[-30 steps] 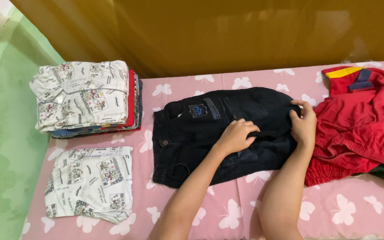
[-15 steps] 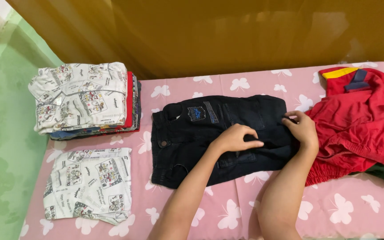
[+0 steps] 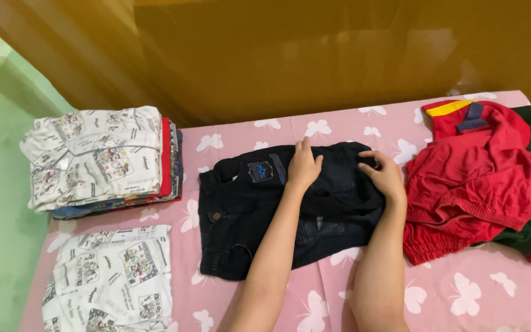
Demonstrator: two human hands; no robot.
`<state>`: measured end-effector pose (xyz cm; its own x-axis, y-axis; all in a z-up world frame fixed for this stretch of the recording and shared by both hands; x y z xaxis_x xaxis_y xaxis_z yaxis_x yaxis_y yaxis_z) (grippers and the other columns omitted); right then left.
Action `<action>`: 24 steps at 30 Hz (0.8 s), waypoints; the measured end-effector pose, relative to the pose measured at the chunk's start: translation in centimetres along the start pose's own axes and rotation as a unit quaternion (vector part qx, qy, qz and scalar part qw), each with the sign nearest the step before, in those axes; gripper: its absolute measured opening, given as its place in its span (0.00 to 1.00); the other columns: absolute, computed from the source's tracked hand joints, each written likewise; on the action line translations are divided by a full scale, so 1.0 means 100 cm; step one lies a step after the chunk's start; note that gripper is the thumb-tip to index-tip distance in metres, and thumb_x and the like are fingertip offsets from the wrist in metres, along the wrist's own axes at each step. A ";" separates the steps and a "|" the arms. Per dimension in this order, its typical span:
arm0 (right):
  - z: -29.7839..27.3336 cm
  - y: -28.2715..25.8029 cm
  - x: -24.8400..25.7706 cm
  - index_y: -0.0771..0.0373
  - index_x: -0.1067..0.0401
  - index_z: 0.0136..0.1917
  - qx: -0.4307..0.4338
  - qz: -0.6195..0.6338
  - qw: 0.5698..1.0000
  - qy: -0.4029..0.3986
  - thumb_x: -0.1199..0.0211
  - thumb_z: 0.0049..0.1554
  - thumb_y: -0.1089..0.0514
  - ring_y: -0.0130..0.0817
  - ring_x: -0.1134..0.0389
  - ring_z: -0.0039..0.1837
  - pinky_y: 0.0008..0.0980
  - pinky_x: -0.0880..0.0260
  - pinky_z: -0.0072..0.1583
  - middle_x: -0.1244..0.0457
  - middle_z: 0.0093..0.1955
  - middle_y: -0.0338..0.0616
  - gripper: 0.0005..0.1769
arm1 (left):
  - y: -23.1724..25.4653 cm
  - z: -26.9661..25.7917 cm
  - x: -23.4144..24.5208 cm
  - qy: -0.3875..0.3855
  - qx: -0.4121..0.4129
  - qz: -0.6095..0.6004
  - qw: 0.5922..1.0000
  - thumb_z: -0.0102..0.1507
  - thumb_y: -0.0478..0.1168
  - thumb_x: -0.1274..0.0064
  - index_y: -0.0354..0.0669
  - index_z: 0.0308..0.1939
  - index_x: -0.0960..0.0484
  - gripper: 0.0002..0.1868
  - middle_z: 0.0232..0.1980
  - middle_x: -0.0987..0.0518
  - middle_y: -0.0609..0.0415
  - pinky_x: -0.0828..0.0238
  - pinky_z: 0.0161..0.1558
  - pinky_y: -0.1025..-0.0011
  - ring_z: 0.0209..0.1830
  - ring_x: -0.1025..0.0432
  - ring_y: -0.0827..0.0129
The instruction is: The person folds a white patterned garment, a pair of black jeans, and a red short-sleeved shirt on a pink butterfly-patterned surface. Each item is folded neatly and stacked in sequence.
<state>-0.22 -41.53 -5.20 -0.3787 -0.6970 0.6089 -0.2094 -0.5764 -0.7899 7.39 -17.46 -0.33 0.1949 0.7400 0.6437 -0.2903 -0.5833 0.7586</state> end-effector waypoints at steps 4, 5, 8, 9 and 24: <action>-0.007 -0.028 0.003 0.41 0.18 0.55 0.033 0.012 0.999 0.000 0.31 0.54 0.57 0.48 0.29 0.55 0.44 0.30 0.58 0.29 0.54 0.45 0.16 | -0.019 0.017 -0.016 0.005 0.011 0.045 0.999 0.64 0.42 0.45 0.30 0.61 0.29 0.26 0.60 0.33 0.38 0.17 0.43 0.52 0.47 0.21 0.39; -0.010 -0.035 0.010 0.42 0.18 0.56 0.048 0.024 0.998 0.019 0.31 0.54 0.58 0.45 0.29 0.55 0.41 0.30 0.59 0.29 0.53 0.44 0.17 | -0.025 0.022 -0.021 0.004 0.017 0.041 0.999 0.64 0.42 0.45 0.33 0.56 0.25 0.20 0.57 0.32 0.42 0.17 0.42 0.52 0.44 0.21 0.39; -0.016 -0.046 0.021 0.44 0.19 0.58 0.090 0.032 0.994 0.060 0.32 0.55 0.59 0.44 0.31 0.58 0.42 0.32 0.62 0.30 0.54 0.44 0.18 | -0.030 0.029 -0.022 0.009 0.020 0.026 0.999 0.65 0.42 0.46 0.36 0.50 0.20 0.14 0.53 0.31 0.46 0.17 0.41 0.50 0.42 0.21 0.37; -0.018 -0.049 0.024 0.45 0.19 0.59 0.116 0.027 0.989 0.083 0.32 0.57 0.58 0.48 0.33 0.60 0.46 0.33 0.64 0.31 0.55 0.44 0.17 | -0.029 0.030 -0.020 0.015 0.018 0.017 1.000 0.66 0.41 0.47 0.35 0.50 0.19 0.13 0.53 0.31 0.45 0.17 0.42 0.49 0.43 0.21 0.34; -0.010 -0.048 0.006 0.63 0.44 0.80 0.111 -0.028 0.992 0.057 0.39 0.56 0.61 0.74 0.55 0.78 0.64 0.55 0.76 0.59 0.84 0.59 0.40 | -0.017 0.065 -0.022 0.051 -0.102 -0.055 0.992 0.64 0.34 0.45 0.43 0.42 0.19 0.03 0.46 0.31 0.48 0.18 0.44 0.53 0.44 0.21 0.40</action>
<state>-0.38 -38.77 -1.08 -0.4748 -0.6159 0.6287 -0.0340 -0.7010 -0.7124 13.56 -20.24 -2.41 0.1425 0.8317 0.5367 -0.4589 -0.4249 0.7803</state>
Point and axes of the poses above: each hand's wrist, its own z-axis towards the middle knuckle, its own x-axis out of the back of the hand, y = z × x, the point moved 6 cm from there along z, towards the middle knuckle
